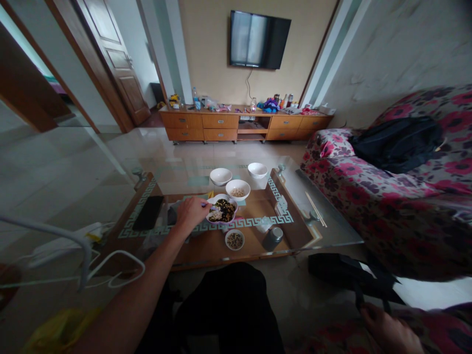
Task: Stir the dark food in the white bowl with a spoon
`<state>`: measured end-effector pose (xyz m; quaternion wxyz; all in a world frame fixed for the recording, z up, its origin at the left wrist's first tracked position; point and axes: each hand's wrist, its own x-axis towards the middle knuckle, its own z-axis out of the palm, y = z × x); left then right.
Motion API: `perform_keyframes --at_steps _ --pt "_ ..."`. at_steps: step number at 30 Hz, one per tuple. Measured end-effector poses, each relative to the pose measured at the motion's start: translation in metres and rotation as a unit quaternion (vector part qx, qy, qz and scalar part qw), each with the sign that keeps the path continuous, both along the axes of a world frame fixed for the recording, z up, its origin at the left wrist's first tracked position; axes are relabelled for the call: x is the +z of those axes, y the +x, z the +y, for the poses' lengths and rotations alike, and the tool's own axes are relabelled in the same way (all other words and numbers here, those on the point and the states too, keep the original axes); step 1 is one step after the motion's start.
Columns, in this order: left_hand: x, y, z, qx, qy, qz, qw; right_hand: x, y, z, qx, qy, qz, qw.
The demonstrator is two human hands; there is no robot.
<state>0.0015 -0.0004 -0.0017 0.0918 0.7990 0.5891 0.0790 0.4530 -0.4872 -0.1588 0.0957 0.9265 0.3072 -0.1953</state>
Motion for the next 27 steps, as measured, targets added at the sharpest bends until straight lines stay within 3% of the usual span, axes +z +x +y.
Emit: perform_keyframes --at_steps 15,27 --pt "-0.008 0.0 0.011 0.027 -0.041 -0.03 0.998 0.008 -0.008 0.003 0.004 -0.013 -0.005 1.0" --pt "-0.003 0.005 0.011 0.026 -0.049 -0.055 0.997 0.009 -0.009 0.003 -0.008 0.007 -0.017 1.0"
